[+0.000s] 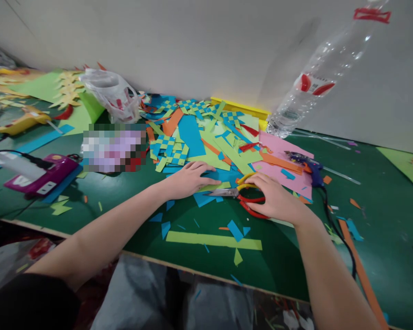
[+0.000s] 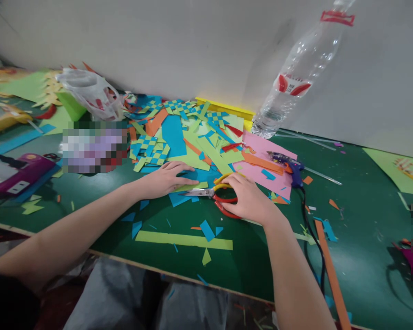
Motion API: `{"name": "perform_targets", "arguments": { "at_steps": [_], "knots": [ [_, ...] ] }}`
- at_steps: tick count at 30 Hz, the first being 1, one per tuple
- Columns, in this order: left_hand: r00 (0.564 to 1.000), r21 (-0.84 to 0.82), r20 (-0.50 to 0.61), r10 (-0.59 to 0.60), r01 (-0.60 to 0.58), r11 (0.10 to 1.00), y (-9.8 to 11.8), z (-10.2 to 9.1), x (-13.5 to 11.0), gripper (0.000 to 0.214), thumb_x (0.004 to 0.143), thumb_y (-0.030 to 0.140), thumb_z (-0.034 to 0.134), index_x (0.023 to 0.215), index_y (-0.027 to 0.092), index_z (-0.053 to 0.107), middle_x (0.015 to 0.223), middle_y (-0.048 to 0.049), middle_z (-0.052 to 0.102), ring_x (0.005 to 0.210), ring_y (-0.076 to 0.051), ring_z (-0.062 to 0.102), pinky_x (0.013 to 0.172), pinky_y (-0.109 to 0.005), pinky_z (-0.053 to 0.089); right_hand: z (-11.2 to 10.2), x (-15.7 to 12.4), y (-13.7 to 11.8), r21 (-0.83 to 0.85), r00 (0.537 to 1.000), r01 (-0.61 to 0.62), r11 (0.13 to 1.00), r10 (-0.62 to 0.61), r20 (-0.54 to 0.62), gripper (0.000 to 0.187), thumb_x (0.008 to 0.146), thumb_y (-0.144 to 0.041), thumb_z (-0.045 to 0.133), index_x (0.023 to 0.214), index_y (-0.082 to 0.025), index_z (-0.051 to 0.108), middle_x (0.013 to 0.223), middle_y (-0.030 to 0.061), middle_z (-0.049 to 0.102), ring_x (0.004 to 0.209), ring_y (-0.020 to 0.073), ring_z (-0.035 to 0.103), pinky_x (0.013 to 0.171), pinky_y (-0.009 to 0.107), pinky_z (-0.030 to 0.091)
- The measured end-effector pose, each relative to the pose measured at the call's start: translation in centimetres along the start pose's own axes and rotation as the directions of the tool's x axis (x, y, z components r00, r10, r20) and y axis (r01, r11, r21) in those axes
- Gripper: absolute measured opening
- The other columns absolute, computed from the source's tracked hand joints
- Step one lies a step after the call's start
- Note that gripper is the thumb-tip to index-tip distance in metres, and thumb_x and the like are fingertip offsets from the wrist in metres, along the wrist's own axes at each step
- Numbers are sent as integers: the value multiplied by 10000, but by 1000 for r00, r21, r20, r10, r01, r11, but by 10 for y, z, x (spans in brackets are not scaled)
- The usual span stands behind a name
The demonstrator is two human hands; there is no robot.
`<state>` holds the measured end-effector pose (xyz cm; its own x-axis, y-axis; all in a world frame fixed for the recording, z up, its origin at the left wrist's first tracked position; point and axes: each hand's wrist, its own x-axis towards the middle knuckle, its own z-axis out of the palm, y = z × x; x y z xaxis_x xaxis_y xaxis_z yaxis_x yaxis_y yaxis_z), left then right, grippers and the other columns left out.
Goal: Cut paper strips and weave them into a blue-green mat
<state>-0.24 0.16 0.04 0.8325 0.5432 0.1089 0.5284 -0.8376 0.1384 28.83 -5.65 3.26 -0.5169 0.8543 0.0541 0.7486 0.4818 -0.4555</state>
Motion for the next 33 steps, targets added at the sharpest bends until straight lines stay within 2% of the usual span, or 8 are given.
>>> {"name": "perform_targets", "arguments": {
  "at_steps": [9,19,27,30,33],
  "knots": [
    [1000,1,-6,-8,9,1000,-1,2,0,386,975,278,404,1323,409,509,1394,-40,428,1307,-250,340,1079,-436,310,3,3,-7,-13,1000,9,1000,-9,3,328,791,-350,633,1097,-251,563,1199,82,584,1144,287,541,978,481,419],
    [1000,-8,-10,-10,10,1000,-1,3,0,378,977,291,405,1322,404,513,1392,-42,433,1308,-255,341,1074,-442,323,2,2,-3,-6,999,19,1000,-19,31,363,783,-344,649,1128,-269,564,1213,67,571,1127,275,543,961,469,434],
    [1000,-17,-3,-20,19,1000,0,2,0,387,975,286,409,1329,413,502,1400,-37,427,1307,-253,346,1070,-444,319,0,1,-5,8,1000,9,1000,-9,5,344,783,-394,634,1102,-276,584,1207,69,587,1134,288,551,954,478,436],
    [1000,0,-6,-12,12,1000,2,1,0,382,985,290,378,1330,398,502,1405,-41,420,1318,-249,335,1078,-431,305,0,1,-5,11,1000,7,1000,-7,0,351,772,-382,643,1101,-276,586,1206,68,590,1130,288,555,954,476,439],
    [999,29,-29,-31,32,999,5,2,2,412,992,274,348,1388,351,437,1421,-56,410,1325,-242,332,1084,-418,294,-1,0,-4,3,1000,2,1000,-2,-3,362,765,-369,650,1106,-272,581,1205,67,593,1124,285,559,949,468,449]
  ]
}}
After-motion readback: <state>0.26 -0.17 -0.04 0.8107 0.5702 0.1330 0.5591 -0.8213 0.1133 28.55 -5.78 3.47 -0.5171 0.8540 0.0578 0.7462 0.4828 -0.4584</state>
